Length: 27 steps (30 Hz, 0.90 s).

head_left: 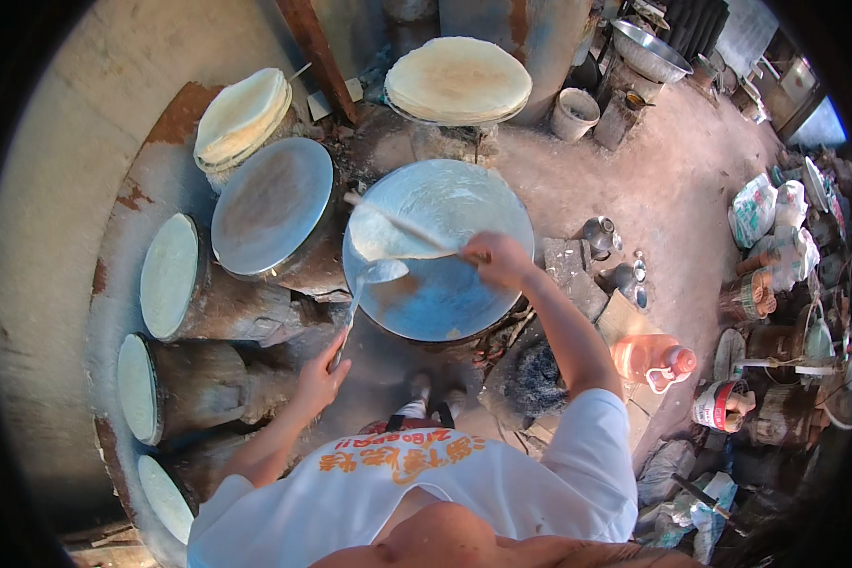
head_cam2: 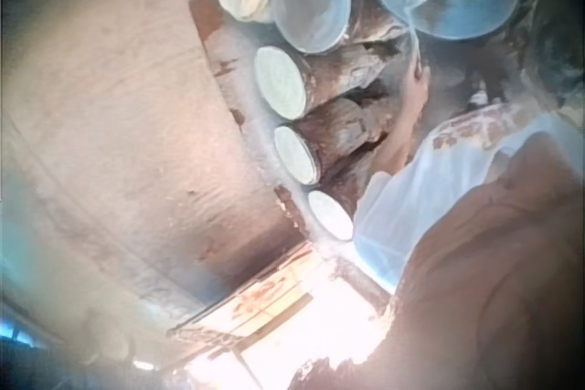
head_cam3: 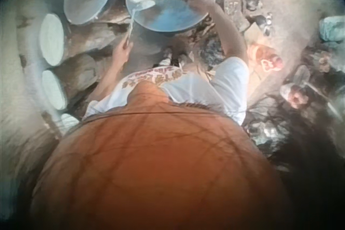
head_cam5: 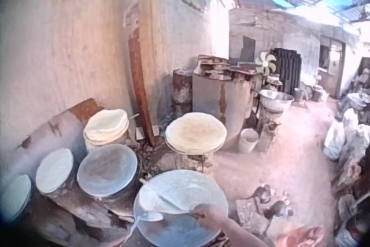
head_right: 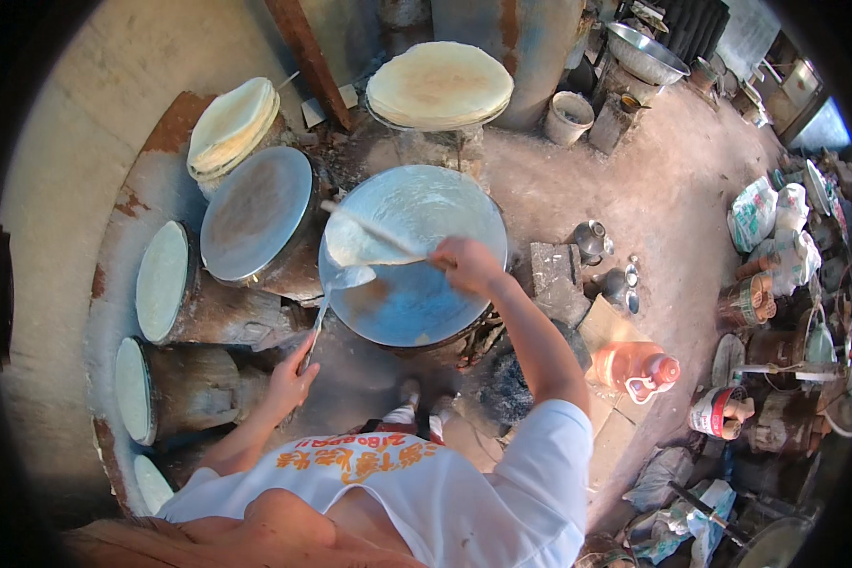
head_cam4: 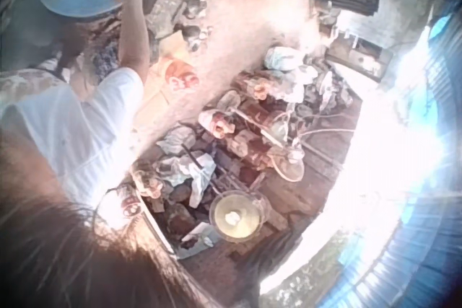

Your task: The person uses a ladle to pour batter onto multiple heated circular griddles, spreads it thin using a stick, and then uses the stick to lift and flip the cooked flatbreads, stacking them on a nearby surface.

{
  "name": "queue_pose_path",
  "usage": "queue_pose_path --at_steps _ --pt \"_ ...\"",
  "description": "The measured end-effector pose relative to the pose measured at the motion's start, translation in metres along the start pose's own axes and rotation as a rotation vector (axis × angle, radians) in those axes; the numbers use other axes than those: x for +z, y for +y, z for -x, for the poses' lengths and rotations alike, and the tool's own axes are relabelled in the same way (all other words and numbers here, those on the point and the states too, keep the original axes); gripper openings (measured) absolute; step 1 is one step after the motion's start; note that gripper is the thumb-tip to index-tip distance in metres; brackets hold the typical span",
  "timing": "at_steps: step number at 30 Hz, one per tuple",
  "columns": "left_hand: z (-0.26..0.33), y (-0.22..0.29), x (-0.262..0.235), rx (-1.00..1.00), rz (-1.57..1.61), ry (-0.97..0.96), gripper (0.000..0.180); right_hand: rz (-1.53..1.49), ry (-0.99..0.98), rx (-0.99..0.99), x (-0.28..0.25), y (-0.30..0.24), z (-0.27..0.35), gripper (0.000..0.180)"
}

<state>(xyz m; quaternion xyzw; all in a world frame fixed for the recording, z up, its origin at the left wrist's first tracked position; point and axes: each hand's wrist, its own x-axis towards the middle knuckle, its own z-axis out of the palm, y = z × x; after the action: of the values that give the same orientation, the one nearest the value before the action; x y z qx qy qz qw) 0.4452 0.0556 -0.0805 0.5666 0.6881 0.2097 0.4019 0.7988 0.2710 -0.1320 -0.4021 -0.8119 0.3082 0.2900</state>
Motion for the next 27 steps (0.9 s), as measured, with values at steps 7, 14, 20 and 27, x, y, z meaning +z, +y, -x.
queue_pose_path --at_steps 7,14,20,27 --pt "0.006 0.002 -0.026 -0.135 0.256 0.018 0.060 -0.070 -0.242 0.238 -0.037 -0.021 0.026 0.034" --pt "0.035 -0.005 -0.005 -0.133 0.308 -0.029 0.058 -0.122 -0.218 0.051 -0.035 -0.025 0.094 0.039" --pt "0.006 -0.015 0.003 -0.101 0.262 -0.056 0.059 0.052 0.110 0.102 0.022 -0.043 0.104 0.031" --pt "0.034 -0.008 -0.091 0.172 0.483 -0.187 0.060 -0.545 0.527 0.613 0.168 -0.150 0.184 0.025"
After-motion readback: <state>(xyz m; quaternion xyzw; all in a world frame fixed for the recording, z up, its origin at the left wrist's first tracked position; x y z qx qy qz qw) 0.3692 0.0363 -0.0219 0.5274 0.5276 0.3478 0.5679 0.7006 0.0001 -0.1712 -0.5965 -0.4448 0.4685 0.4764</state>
